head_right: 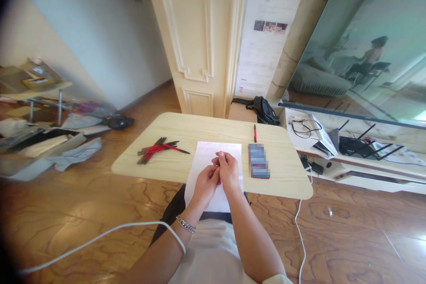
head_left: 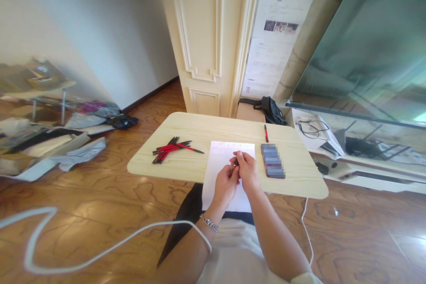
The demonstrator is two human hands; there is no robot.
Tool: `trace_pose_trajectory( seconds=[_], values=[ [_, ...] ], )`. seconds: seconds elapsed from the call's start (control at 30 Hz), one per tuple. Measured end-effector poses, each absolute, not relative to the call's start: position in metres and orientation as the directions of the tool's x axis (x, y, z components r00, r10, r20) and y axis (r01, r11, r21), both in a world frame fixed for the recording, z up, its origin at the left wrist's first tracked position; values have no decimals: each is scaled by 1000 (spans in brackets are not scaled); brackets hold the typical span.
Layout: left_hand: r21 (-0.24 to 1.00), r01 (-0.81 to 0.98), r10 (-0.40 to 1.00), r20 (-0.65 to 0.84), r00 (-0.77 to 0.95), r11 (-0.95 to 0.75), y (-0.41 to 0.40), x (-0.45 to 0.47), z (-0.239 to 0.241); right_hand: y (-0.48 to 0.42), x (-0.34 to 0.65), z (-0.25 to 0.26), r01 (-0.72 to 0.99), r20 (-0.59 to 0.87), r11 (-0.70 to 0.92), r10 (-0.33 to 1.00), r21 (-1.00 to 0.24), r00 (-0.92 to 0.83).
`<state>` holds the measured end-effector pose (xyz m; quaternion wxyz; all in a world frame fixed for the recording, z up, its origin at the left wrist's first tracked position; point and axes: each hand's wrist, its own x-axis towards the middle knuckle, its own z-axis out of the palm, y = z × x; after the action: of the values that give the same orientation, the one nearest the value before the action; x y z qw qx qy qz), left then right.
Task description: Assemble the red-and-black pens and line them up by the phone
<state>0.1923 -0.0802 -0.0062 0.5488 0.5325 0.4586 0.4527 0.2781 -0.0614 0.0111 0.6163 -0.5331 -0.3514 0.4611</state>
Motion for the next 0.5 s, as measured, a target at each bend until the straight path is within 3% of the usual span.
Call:
trace_pose_trajectory(
  seconds=[0.13,0.23,0.33,0.4,0.5],
  values=[
    [997,74,992,27,120,-36,-83,192,-4,-62,272,10,-198,-30,46,930,-979,365],
    [989,-89,975,-102,199,122,-84,191,-3,-61,272,9,-284,-54,42,944,-958,324],
    [914,-301,925,-164,342,273,-83,190,-3,-60,278,8,-387,-117,-42,978,-921,173],
    [883,-371,918,-145,369,289,-82,189,-5,-59,283,6,-429,-125,-71,987,-900,99],
    [895,-372,938,-125,322,247,-81,189,-9,-57,287,5,-404,-107,-41,984,-914,141]
  ],
)
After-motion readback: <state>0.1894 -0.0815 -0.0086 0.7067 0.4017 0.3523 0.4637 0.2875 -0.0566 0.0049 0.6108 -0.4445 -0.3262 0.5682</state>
